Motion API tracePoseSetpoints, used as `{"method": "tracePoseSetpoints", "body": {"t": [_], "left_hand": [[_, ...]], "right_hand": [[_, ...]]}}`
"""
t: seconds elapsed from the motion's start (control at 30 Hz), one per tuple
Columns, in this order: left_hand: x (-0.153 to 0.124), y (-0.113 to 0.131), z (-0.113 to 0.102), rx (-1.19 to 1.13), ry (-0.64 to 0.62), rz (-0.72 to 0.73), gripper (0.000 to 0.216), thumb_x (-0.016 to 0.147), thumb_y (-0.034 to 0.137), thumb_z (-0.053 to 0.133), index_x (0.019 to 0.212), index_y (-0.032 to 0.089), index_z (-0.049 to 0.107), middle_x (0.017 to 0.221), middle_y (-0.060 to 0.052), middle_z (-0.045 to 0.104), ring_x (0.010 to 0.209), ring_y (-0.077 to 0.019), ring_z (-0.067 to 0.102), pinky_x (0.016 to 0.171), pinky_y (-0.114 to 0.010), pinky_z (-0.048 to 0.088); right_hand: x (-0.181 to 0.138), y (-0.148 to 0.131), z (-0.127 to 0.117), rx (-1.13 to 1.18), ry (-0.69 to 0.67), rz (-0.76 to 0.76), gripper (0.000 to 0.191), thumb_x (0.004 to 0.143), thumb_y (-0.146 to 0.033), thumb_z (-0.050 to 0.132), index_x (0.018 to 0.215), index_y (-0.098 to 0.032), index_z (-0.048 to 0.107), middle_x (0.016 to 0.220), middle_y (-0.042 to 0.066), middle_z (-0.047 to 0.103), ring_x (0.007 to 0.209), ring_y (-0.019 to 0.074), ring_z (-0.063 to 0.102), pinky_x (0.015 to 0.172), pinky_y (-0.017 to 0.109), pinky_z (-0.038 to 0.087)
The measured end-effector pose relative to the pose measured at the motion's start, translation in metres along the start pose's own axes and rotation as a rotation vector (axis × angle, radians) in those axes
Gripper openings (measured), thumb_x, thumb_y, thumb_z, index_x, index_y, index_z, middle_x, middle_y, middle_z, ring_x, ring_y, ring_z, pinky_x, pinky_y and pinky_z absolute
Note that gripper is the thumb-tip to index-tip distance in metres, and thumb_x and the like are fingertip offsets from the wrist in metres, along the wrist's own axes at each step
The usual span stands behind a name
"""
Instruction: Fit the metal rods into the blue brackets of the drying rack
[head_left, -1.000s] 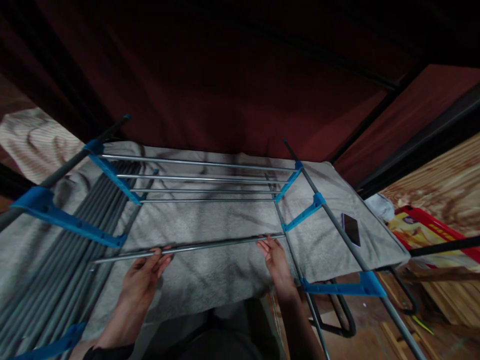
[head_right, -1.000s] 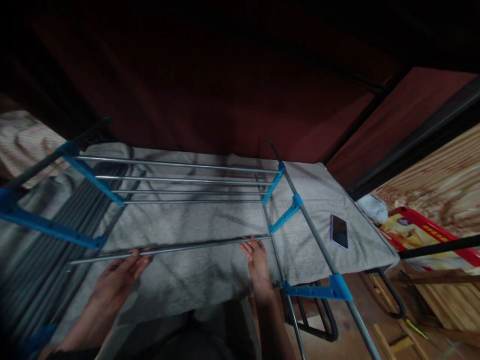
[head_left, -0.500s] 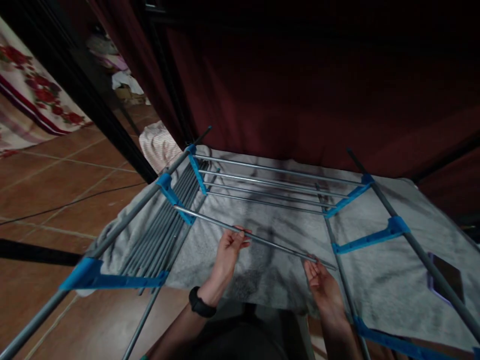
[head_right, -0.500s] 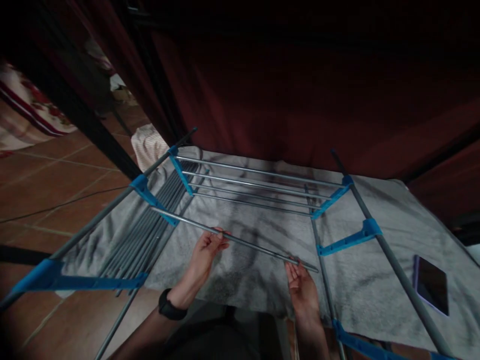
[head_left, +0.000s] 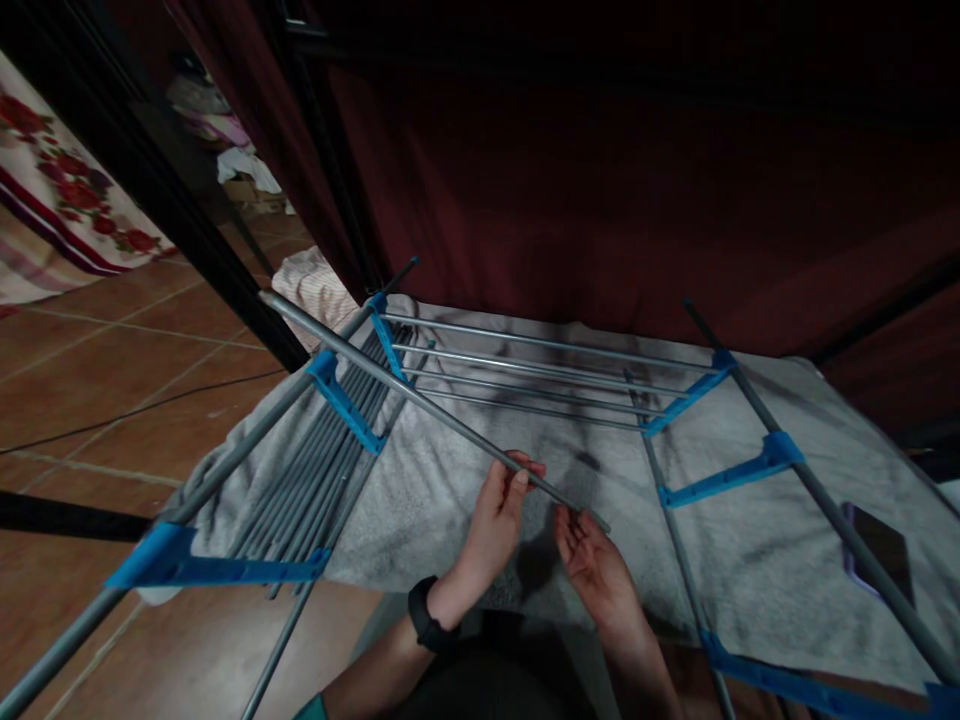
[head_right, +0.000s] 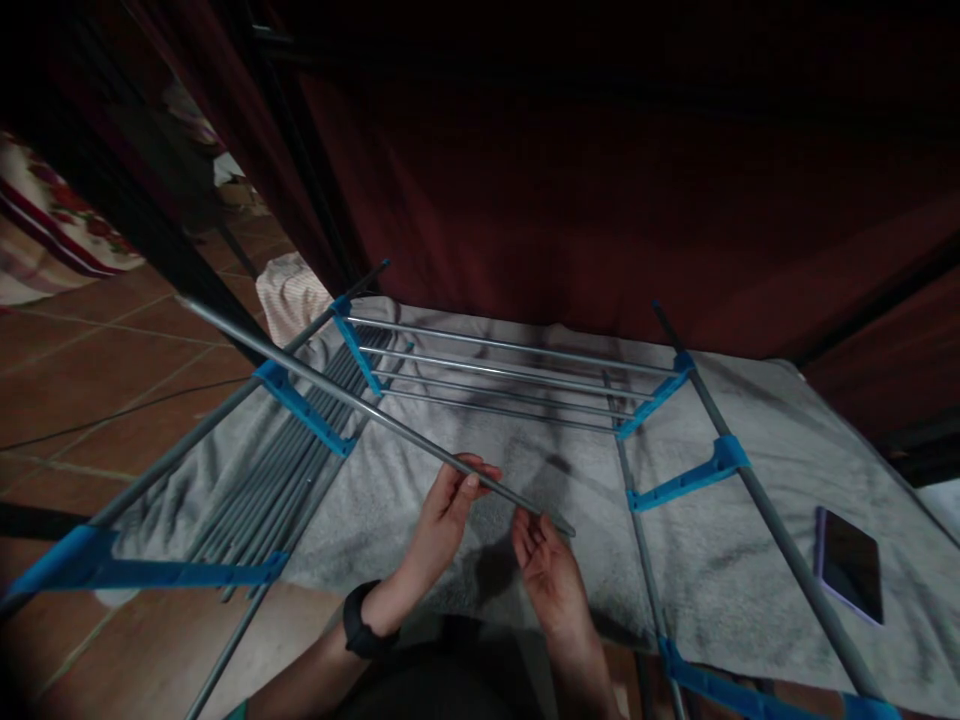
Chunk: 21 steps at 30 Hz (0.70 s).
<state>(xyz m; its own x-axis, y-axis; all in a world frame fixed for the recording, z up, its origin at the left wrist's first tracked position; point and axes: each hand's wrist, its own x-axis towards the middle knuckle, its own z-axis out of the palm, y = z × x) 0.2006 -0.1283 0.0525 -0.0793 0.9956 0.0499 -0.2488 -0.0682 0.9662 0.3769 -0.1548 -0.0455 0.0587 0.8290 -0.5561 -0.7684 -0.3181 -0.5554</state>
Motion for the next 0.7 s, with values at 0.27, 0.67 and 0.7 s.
{"method": "tracePoseSetpoints", "body": {"t": [0.27, 0.67, 0.7], "left_hand": [[0.009, 0.052, -0.016, 0.182, 0.072, 0.304, 0.034, 0.108, 0.049, 0.055, 0.131, 0.024, 0.062, 0.099, -0.004, 0.07, 0.096, -0.0207, 0.069, 0.095, -0.037, 0.052], [0.003, 0.075, -0.02, 0.653, -0.304, 0.595, 0.04, 0.11, 0.022, 0.042, 0.146, 0.023, 0.06, 0.108, -0.009, 0.073, 0.098, -0.0223, 0.069, 0.088, -0.036, 0.054], [0.004, 0.072, -0.021, 0.726, -0.333, 0.616, 0.042, 0.109, 0.019, 0.041, 0.147, 0.023, 0.059, 0.111, -0.01, 0.073, 0.1, -0.0229, 0.069, 0.09, -0.036, 0.055]], "right_hand": [[-0.021, -0.005, 0.016, -0.194, -0.191, 0.155, 0.025, 0.084, -0.041, 0.086, 0.096, -0.021, 0.077, 0.097, 0.011, 0.083, 0.081, 0.0231, 0.078, 0.076, 0.037, 0.064], [0.0, -0.013, -0.011, -0.172, -0.046, -0.019, 0.027, 0.071, -0.028, 0.089, 0.096, -0.025, 0.079, 0.1, 0.006, 0.082, 0.087, 0.023, 0.076, 0.081, 0.038, 0.064], [0.0, -0.015, -0.011, -0.175, -0.035, -0.022, 0.029, 0.069, -0.028, 0.091, 0.095, -0.025, 0.079, 0.099, 0.006, 0.082, 0.087, 0.0229, 0.077, 0.08, 0.037, 0.064]]}}
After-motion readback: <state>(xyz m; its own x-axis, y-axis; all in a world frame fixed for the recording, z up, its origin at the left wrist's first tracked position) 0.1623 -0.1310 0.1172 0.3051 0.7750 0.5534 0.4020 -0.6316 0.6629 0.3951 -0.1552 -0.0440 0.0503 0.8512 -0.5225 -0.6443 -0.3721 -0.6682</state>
